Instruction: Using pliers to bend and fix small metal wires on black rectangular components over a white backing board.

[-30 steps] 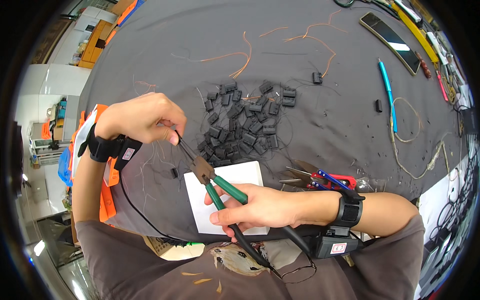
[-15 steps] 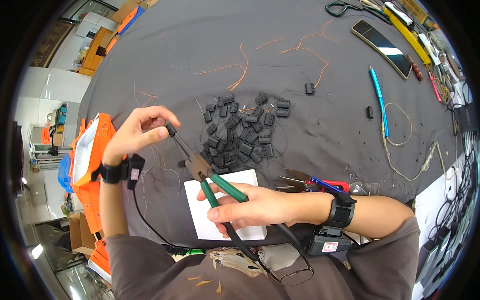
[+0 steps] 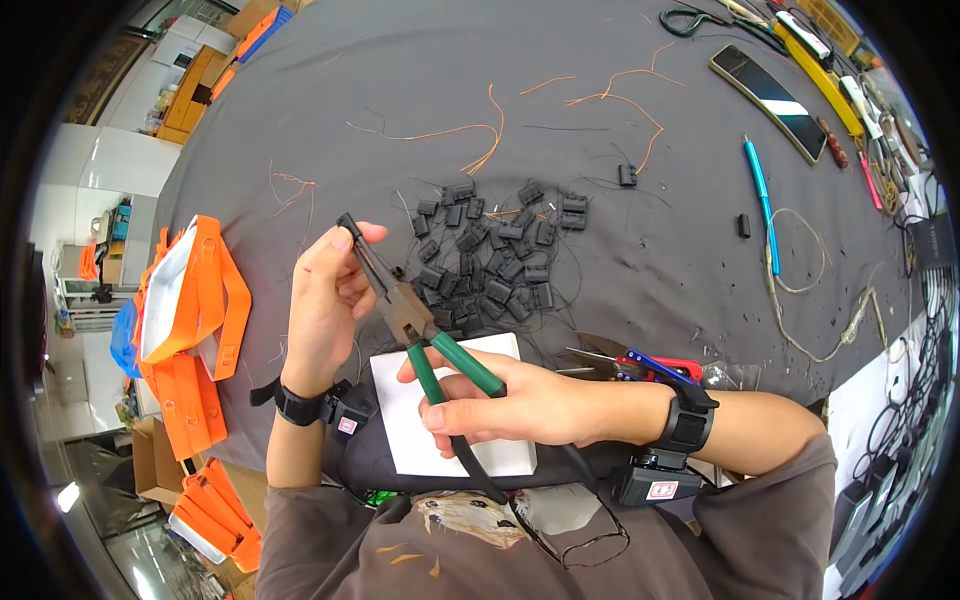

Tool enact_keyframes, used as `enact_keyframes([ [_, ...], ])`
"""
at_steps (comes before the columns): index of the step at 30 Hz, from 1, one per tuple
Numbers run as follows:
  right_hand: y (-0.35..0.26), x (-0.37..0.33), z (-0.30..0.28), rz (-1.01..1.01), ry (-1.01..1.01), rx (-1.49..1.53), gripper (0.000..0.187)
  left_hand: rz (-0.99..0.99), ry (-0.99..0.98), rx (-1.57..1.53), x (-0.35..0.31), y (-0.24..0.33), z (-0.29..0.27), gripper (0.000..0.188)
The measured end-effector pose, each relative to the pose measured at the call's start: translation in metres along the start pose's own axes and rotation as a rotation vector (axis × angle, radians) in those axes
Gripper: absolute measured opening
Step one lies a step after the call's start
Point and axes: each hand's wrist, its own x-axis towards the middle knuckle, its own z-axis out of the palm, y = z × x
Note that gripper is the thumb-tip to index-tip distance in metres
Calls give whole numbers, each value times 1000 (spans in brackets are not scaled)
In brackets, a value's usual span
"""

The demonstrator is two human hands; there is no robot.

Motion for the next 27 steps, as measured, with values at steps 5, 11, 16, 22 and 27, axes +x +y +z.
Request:
enact_keyframes([
  [5,-12,-2,1,99,-14,-81,59,91,279,-210,-1,6,5,29],
  [11,-4,2,-6,115,-42,67,66,135,-132,236,1,28,-85,39],
  [16,-5,3,-4,121,-159,-35,75,19,-479,466,1,45,-104,29],
  [22,-3,1,-2,111,-198,-108,71,-45,-658,528,26,57,-97,22],
  [27,-1,2,-5,122,-203,-95,69,-13,-716,477,32,55,-83,24],
])
